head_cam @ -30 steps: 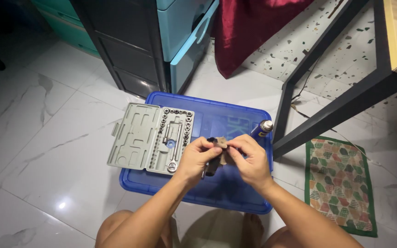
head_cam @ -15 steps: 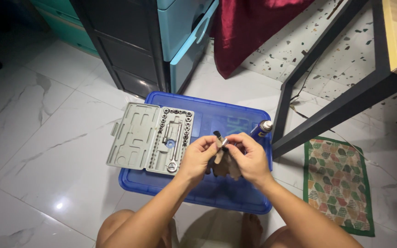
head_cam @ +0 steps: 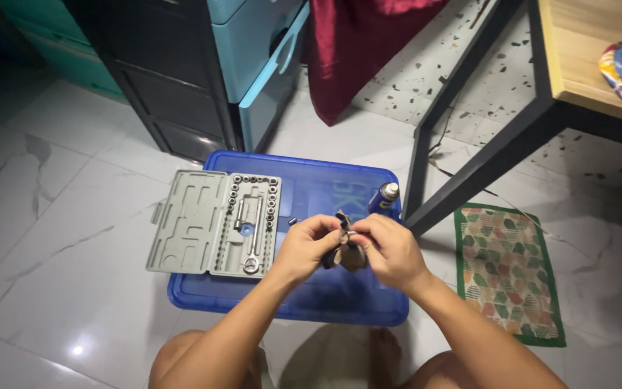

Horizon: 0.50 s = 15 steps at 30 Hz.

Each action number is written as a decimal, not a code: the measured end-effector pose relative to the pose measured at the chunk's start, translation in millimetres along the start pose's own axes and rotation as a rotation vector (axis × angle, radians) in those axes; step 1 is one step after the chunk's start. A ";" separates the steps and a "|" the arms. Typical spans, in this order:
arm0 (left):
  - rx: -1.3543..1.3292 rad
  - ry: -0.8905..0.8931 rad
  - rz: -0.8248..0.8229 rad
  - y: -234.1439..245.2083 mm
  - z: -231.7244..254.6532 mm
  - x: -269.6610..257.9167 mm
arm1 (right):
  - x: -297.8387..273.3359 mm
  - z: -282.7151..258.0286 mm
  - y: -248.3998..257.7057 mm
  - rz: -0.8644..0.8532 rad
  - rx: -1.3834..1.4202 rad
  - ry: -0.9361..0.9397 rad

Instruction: The person sits on the floor and wipes small metal tool bits with a cloth. They pick up each bit individually, rub it with the cloth, and place it back on a blue plastic container next to an open tool kit.

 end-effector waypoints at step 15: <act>-0.015 0.147 0.112 -14.4 2.7 -11.8 | 9.6 -40.8 12.5 -0.001 -0.159 0.178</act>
Point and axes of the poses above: each hand's wrist, its own x-axis towards the middle knuckle, its own y-axis out of the back of the hand, z = x × y, the point moved 9 cm from there along x, towards the middle knuckle, and after that the axes turned 11 degrees about y, right-handed, at the moved point
